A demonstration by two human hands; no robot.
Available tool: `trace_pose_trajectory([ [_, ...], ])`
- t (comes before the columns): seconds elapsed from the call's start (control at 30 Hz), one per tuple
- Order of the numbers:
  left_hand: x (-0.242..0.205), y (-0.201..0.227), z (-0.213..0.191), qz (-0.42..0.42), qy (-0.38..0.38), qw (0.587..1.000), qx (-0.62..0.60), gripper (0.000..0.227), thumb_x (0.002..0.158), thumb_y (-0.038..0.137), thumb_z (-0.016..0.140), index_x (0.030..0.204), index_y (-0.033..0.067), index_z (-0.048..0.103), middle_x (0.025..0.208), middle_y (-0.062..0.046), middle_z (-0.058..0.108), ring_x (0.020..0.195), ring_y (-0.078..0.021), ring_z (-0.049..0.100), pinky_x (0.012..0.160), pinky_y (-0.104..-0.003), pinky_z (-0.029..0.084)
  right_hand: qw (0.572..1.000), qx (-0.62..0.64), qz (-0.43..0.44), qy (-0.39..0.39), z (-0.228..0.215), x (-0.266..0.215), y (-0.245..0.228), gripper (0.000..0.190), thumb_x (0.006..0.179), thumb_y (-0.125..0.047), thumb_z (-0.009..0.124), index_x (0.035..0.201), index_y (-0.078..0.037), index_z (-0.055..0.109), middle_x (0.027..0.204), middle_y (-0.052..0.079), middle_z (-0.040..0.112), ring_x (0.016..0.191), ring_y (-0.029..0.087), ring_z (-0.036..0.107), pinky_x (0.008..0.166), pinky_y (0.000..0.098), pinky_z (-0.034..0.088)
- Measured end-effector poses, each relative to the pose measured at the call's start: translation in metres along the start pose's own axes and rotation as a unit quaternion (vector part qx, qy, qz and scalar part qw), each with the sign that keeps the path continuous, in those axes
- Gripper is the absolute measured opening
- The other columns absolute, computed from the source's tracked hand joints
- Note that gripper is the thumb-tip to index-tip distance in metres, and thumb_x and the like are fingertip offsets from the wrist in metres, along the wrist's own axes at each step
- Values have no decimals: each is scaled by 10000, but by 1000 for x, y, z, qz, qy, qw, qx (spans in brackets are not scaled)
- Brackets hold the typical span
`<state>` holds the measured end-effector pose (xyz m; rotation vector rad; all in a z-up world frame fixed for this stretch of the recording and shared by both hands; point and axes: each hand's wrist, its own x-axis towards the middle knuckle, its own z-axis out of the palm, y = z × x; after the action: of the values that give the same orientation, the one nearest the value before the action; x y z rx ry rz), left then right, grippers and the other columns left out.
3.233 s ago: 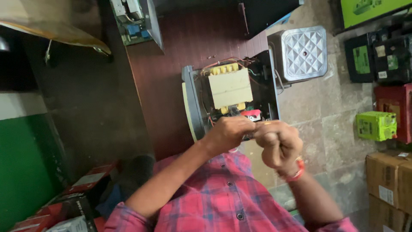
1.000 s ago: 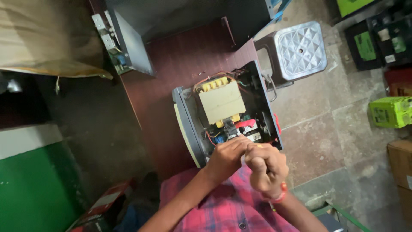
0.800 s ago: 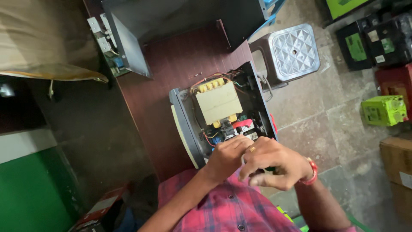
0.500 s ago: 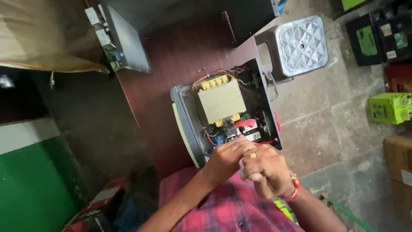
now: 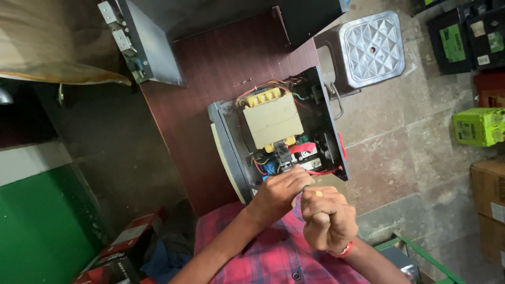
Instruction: The person uses a green-handled screwdriver to tighten screws on a transformer and other components inside an open inverter unit. They repeatedly adjust and secure wires and terminals while working at a bench in a workshop.
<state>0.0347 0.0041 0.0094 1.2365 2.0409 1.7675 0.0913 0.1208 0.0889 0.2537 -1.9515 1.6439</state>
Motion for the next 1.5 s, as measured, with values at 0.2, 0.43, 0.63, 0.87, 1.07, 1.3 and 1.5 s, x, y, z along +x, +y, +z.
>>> trace_pose_trajectory([
  [0.2,0,1,-2,-15,-13,1000,-21,290,840,-48,661,1122,17,640,1104,-141,708,1087,-352,714,1002,-406,589,989,-70,67,111,9,-22,-4,219,1129,-127,449,970,13,506,675,48,524,524,97,454,499,277,404],
  [0.43,8,11,-5,23,16,1000,-4,281,848,-29,670,1124,18,638,1084,-158,701,1066,-355,708,908,-416,591,979,-43,92,177,12,-28,1,150,1076,-102,458,1032,-3,562,687,33,566,509,47,440,491,206,341],
  [0.63,-1,5,-6,19,26,999,19,227,921,-5,668,1147,3,650,1117,-163,717,1088,-346,712,920,-400,599,965,-215,139,52,6,-37,6,128,948,8,654,1060,20,594,970,129,646,847,191,624,763,300,513],
  [0.87,-25,26,-42,-5,145,974,172,291,898,53,745,1179,34,669,1145,-146,721,1121,-330,707,977,-408,569,966,-103,154,179,-38,-54,-34,107,1028,-106,648,1099,-26,653,931,84,682,646,90,596,596,207,489],
  [1.07,-51,-1,-59,-258,292,899,202,547,865,157,814,1335,-15,593,1257,-231,669,1111,-371,669,948,-431,542,838,-435,300,135,-98,-61,-33,198,998,-198,755,1088,-23,766,896,106,752,779,217,683,720,332,526],
  [1.3,-61,-33,-21,-410,264,868,89,810,759,289,859,1356,-79,454,1191,-289,664,1103,-419,679,931,-464,533,823,-490,279,72,-101,-94,39,318,916,-252,811,1140,-39,735,996,219,730,882,361,719,760,401,551],
  [1.5,-58,-39,-2,-454,275,826,191,766,760,242,838,1328,-90,447,1161,-353,648,1081,-496,652,922,-504,522,851,-410,324,44,-101,-108,51,331,904,-234,782,1192,-80,730,918,243,698,859,401,707,709,407,556],
])
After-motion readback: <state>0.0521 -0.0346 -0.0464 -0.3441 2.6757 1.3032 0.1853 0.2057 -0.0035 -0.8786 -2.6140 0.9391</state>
